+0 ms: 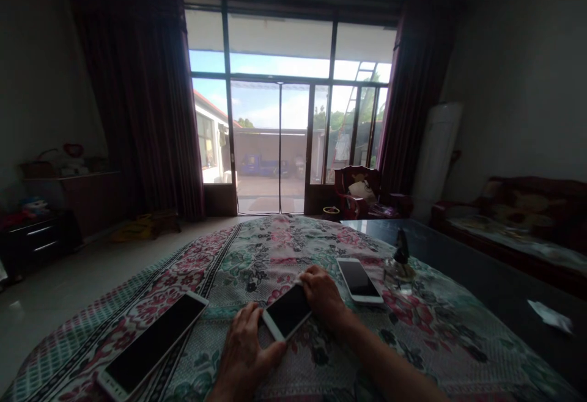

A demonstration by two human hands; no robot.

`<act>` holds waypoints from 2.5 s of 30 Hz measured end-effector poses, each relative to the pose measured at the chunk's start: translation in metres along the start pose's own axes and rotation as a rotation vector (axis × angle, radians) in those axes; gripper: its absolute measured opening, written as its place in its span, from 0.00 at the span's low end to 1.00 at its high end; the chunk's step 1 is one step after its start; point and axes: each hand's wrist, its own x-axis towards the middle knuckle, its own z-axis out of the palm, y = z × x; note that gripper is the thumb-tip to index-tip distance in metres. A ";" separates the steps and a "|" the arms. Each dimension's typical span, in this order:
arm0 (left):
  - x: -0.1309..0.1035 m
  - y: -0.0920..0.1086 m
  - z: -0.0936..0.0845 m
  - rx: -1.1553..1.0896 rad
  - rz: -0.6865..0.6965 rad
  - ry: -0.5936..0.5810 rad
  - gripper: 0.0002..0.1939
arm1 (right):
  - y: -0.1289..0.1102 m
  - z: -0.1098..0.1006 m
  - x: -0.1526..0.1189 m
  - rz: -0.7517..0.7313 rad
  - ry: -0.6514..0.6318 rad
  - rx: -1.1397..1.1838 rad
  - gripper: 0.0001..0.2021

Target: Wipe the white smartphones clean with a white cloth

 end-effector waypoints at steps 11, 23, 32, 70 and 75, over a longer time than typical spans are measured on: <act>0.000 0.000 -0.003 0.015 0.046 0.021 0.32 | -0.028 -0.002 -0.012 -0.072 -0.046 0.011 0.11; 0.003 -0.008 0.004 0.016 0.058 0.046 0.32 | -0.047 0.022 -0.025 -0.385 -0.046 0.289 0.13; 0.004 -0.010 0.004 0.013 0.078 0.050 0.32 | -0.002 0.006 0.002 -0.098 -0.036 0.185 0.16; 0.004 -0.012 -0.007 -0.005 0.086 -0.030 0.30 | -0.018 -0.004 -0.013 -0.026 -0.064 0.076 0.13; 0.004 -0.012 -0.004 0.041 0.087 -0.033 0.34 | -0.018 -0.003 -0.016 -0.031 -0.059 0.072 0.12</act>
